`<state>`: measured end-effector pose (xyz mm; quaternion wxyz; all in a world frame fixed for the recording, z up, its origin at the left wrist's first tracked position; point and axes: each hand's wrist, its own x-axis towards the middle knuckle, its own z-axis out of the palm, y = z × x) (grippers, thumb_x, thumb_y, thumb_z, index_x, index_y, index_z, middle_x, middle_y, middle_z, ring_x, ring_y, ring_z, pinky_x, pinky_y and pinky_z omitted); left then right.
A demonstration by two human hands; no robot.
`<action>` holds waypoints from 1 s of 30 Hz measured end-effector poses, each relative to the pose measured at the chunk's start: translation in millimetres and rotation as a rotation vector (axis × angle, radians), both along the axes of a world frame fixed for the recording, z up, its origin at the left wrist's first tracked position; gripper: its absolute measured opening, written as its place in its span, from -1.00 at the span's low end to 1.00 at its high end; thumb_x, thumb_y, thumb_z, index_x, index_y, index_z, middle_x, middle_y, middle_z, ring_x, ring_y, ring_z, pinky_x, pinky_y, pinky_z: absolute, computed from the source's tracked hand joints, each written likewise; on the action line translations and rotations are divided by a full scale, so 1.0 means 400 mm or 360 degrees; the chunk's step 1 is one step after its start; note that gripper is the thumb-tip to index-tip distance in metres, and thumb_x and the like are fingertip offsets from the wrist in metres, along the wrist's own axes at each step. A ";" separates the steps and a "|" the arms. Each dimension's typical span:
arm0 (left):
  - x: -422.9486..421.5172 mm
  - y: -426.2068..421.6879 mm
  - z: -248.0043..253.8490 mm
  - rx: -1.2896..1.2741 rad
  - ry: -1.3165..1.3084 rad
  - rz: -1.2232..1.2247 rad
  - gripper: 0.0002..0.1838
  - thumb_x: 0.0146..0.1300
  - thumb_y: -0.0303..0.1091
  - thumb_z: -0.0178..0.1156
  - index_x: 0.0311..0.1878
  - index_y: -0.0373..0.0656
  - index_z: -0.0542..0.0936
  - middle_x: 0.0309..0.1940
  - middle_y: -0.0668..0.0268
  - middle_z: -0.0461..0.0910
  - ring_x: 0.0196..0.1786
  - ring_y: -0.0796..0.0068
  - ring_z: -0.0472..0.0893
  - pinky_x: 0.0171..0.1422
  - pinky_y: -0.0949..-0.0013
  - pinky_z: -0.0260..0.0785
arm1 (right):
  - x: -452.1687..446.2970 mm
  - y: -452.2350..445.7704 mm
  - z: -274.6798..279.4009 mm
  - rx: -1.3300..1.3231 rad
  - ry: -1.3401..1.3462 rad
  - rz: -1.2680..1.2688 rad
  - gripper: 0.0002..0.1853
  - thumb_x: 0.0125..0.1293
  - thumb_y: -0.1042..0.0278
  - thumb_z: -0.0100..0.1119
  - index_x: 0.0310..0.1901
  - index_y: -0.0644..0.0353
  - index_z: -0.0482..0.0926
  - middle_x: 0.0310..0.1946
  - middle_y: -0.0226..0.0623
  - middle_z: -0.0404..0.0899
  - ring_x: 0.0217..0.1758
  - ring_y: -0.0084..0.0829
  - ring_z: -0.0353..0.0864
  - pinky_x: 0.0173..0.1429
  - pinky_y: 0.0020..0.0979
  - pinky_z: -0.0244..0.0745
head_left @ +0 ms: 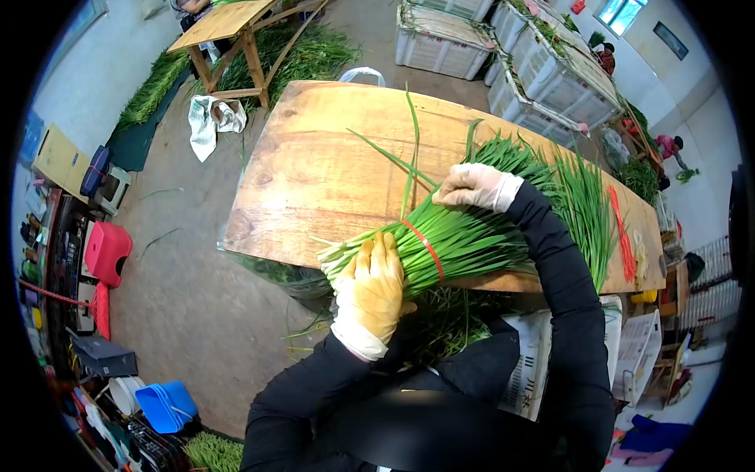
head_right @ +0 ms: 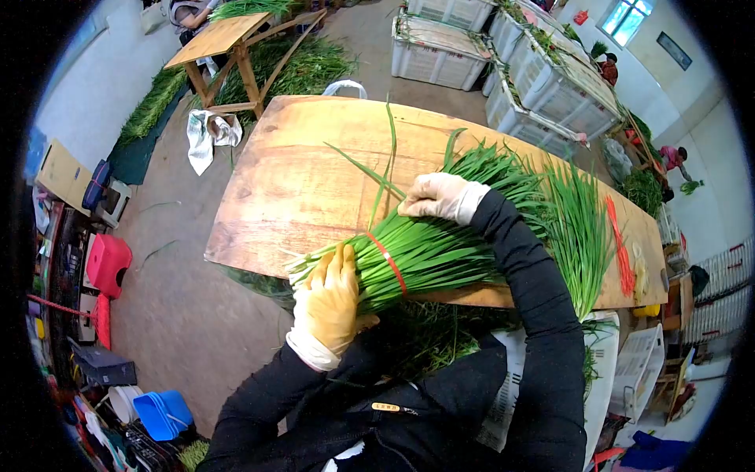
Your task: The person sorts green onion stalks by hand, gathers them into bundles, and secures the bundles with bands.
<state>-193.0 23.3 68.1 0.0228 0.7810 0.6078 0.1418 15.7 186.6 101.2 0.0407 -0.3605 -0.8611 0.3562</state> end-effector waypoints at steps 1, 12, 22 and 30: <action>-0.007 0.001 0.023 -0.0243 -0.0127 -0.0094 0.16 -0.46 0.05 0.40 0.22 -0.33 0.06 0.10 0.14 0.26 0.12 0.25 0.30 0.18 0.29 0.15 | -0.001 0.008 0.004 -0.0571 0.0122 -0.0276 -0.76 0.20 0.30 0.05 -0.13 0.19 0.49 -0.37 -0.32 0.50 -0.30 -0.47 0.48 -0.18 -0.52 0.39; -0.058 0.002 0.028 -0.0285 -0.0483 -0.0341 0.23 -0.49 0.24 0.31 0.23 -0.35 0.04 0.16 0.02 0.18 0.15 0.07 0.24 0.21 0.15 0.09 | -0.176 0.100 -0.083 0.0978 -0.0735 0.0849 -0.84 -0.14 0.23 0.26 -0.45 0.02 0.60 -0.35 -0.39 0.51 -0.09 -0.33 0.46 -0.12 -0.34 0.41; -0.112 0.035 0.035 -0.0482 -0.0322 -0.0309 0.18 -0.43 0.11 0.37 0.21 -0.40 0.03 0.17 -0.08 0.15 0.23 0.01 0.17 0.27 0.10 0.02 | -0.106 0.073 -0.031 0.0991 -0.0845 0.0463 -0.84 -0.02 0.34 0.14 -0.34 0.04 0.56 -0.33 -0.37 0.52 -0.16 -0.33 0.49 -0.13 -0.38 0.40; -0.092 0.007 0.032 -0.0427 -0.0281 -0.0220 0.15 -0.40 0.07 0.36 0.21 -0.40 0.02 0.15 -0.05 0.16 0.20 0.02 0.18 0.27 0.12 0.00 | -0.078 0.050 0.026 0.0219 -0.0221 0.0612 -0.76 0.02 0.28 0.18 -0.25 0.16 0.56 -0.23 -0.26 0.52 -0.12 -0.24 0.44 -0.05 -0.32 0.33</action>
